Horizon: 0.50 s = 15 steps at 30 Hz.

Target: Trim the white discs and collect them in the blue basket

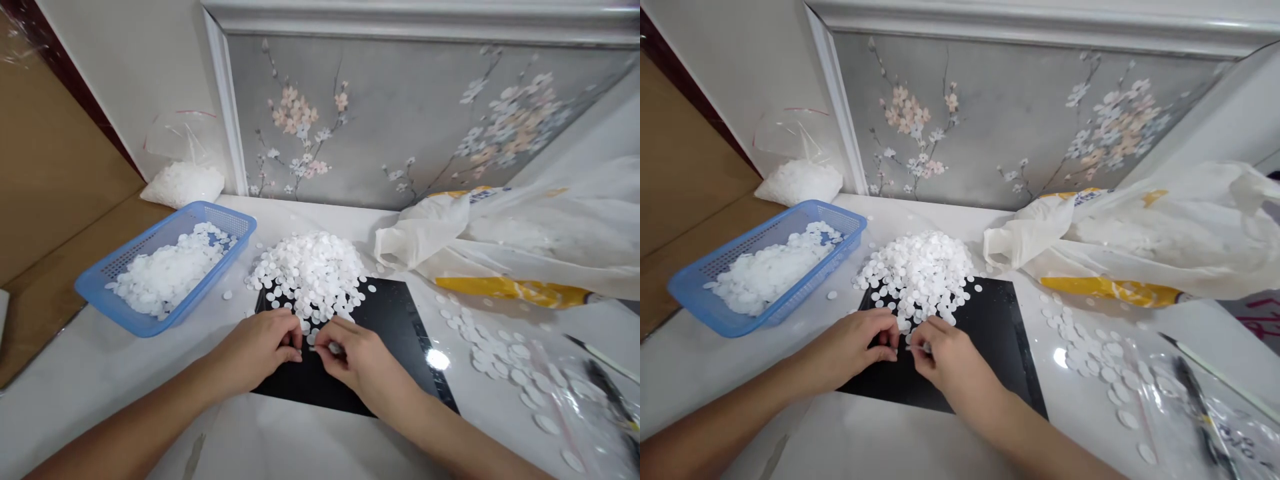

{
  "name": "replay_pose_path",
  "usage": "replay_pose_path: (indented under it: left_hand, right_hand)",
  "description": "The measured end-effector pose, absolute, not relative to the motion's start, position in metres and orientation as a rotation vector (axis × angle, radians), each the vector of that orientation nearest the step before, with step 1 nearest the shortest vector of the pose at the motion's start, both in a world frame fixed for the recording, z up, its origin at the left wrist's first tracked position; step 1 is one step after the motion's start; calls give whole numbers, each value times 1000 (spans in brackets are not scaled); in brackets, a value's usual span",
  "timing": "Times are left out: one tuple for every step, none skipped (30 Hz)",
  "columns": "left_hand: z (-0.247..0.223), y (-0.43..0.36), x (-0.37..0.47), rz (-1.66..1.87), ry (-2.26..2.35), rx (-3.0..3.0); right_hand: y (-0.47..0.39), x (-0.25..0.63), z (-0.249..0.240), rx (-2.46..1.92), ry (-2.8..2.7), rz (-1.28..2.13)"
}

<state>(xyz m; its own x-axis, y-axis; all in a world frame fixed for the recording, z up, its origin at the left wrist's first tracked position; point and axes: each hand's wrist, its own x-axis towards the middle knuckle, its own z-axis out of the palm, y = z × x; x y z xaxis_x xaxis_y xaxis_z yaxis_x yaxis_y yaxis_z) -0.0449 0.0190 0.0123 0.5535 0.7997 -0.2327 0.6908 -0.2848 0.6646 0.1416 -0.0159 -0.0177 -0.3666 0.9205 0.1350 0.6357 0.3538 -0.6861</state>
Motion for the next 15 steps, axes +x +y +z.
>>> replay_pose_path:
  left_hand:
    - [12, 19, -45, 223, 1185, 2003]
    - [12, 20, -46, 258, 1181, 1940]
    - [12, 20, -47, 293, 1178, 1858]
    - [12, 21, -47, 328, 1176, 1765]
    - [12, 22, -48, 362, 1174, 1679]
    - [11, 23, -48, 391, 1172, 1609]
    - [11, 25, -48, 415, 1165, 1560]
    - [10, 26, -48, 434, 1160, 1527]
    - [10, 27, -48, 448, 1157, 1501]
    - [10, 28, -48, 462, 1154, 1478]
    - [10, 29, -47, 482, 1152, 1451]
    - [9, 29, -47, 502, 1152, 1417]
    - [9, 30, -46, 518, 1154, 1380]
    - [9, 29, -45, 528, 1154, 1339]
    - [9, 29, -45, 531, 1150, 1290]
  right_hand:
    - [-14, 144, -15, -1411, -2028, 772]
    - [-12, 146, -13, -1470, -1953, 806]
    - [-11, 149, -11, -1522, -1892, 848]
    - [-10, 152, -10, -1565, -1844, 898]
    - [-9, 155, -10, -1595, -1813, 951]
    - [-8, 157, -10, -1609, -1800, 995]
    - [-8, 159, -10, -1607, -1805, 1018]
    - [-7, 159, -11, -1586, -1826, 1013]
    - [-8, 158, -12, -1550, -1864, 984]
    - [-8, 157, -14, -1507, -1915, 941]
    - [-8, 154, -15, -1461, -1972, 892]
    - [-8, 152, -16, -1417, -2030, 847]
    - [-9, 149, -18, -1377, -2081, 811]
    - [-9, 147, -19, -1346, -2123, 790]
    - [-9, 146, -20, -1325, -2148, 779]
